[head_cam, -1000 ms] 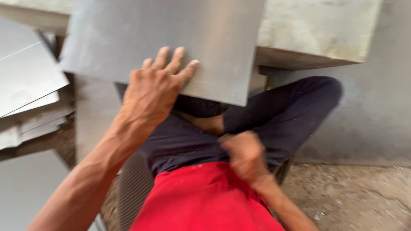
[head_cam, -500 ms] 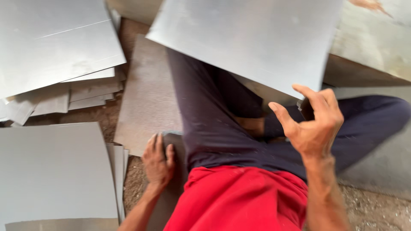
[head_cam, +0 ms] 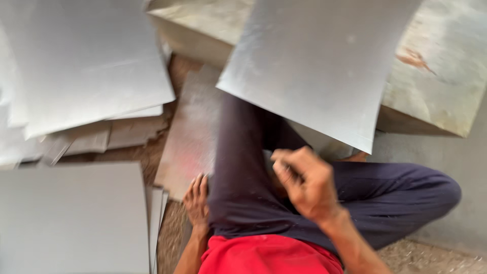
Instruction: The person sits on the floor and uses a handheld tool to score lines on rectangular metal sheets. They repeatedly pick up sheets, score them, and place them into a stack.
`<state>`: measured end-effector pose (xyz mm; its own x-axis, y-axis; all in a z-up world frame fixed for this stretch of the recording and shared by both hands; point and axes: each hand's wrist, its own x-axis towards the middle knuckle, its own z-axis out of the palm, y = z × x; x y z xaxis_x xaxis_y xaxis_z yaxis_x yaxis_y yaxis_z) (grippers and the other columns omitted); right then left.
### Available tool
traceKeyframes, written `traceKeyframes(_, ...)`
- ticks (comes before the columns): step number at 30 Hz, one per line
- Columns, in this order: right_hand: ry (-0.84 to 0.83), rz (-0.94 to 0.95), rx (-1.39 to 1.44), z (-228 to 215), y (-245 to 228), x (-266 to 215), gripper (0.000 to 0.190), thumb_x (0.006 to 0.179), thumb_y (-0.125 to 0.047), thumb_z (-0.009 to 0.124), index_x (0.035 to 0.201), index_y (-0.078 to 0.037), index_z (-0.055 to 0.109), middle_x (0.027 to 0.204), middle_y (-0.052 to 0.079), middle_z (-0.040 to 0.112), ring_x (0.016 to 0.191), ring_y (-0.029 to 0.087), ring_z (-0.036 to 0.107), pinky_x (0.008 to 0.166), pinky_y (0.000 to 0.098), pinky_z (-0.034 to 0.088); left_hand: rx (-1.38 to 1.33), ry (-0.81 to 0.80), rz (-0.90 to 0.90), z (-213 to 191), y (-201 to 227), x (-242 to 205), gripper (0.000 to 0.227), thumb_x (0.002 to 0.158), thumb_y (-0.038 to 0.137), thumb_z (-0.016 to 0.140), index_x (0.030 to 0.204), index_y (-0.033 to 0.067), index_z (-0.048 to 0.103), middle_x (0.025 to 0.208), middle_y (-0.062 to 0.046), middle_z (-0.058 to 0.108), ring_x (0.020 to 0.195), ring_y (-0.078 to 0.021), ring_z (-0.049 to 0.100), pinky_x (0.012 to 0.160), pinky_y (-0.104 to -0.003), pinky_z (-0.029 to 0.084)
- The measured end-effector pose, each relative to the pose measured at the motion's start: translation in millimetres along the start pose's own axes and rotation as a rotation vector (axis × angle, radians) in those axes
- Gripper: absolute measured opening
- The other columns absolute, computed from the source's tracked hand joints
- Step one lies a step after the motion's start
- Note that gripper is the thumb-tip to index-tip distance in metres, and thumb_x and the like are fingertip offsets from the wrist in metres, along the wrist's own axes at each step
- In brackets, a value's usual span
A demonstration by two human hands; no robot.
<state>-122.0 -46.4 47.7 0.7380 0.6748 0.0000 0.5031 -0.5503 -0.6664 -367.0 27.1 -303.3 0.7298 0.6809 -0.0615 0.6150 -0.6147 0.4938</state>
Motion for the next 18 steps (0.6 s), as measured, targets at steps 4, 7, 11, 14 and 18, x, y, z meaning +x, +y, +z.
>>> traceKeyframes(4, 0.137, 0.262, 0.079, 24, 88, -54, 0.020, 0.099, -0.015, 0.068, 0.113, -0.002, 0.074, 0.093, 0.014, 0.076, 0.078, 0.021, 0.069, 0.069, 0.0319, 0.055, 0.037, -0.028, 0.050, 20, -20, -20, 0.057, 0.094, 0.036, 0.060, 0.144, 0.0101, 0.053, 0.153, -0.006, 0.050, 0.138, -0.0247, 0.045, 0.113, -0.046, 0.033)
traceKeyframes(7, 0.231, 0.658, 0.169, 1, 141, -76, 0.028, 0.100, -0.015, 0.064, 0.123, -0.003, 0.071, 0.088, 0.013, 0.076, 0.069, 0.020, 0.065, 0.062, 0.0322, 0.053, -0.104, -0.029, 0.032, -3, -13, -10, 0.049, 0.094, 0.015, 0.057, 0.143, 0.0095, 0.058, 0.149, -0.007, 0.059, 0.136, -0.0246, 0.053, 0.117, -0.045, 0.039)
traceKeyframes(11, 0.499, 0.295, 0.040, -55, 176, -95, 0.028, 0.107, -0.011, 0.055, 0.129, 0.003, 0.064, 0.099, 0.009, 0.074, 0.082, 0.014, 0.068, 0.075, 0.0273, 0.056, -0.307, 0.357, -0.085, -58, 24, 55, 0.029, 0.100, 0.007, 0.068, 0.128, 0.0008, 0.068, 0.123, -0.019, 0.070, 0.112, -0.0324, 0.064, 0.097, -0.045, 0.052)
traceKeyframes(14, 0.902, 0.168, -0.100, -97, 195, -134, 0.024, 0.111, -0.009, 0.049, 0.124, 0.003, 0.064, 0.113, 0.011, 0.062, 0.092, 0.017, 0.063, 0.077, 0.0289, 0.055, -0.742, 0.357, -0.077, -97, 65, 101, 0.022, 0.107, 0.012, 0.062, 0.124, 0.0051, 0.074, 0.112, -0.008, 0.075, 0.098, -0.0188, 0.073, 0.085, -0.033, 0.064)
traceKeyframes(18, 1.207, 0.225, -0.342, -123, 244, -187, 0.029, 0.116, -0.005, 0.046, 0.139, 0.007, 0.060, 0.131, 0.014, 0.051, 0.113, 0.020, 0.059, 0.100, 0.0350, 0.053, -0.477, 0.295, 0.142, -145, 137, 122, 0.012, 0.115, 0.008, 0.070, 0.117, -0.0011, 0.077, 0.095, -0.010, 0.071, 0.084, -0.0189, 0.067, 0.075, -0.028, 0.055)
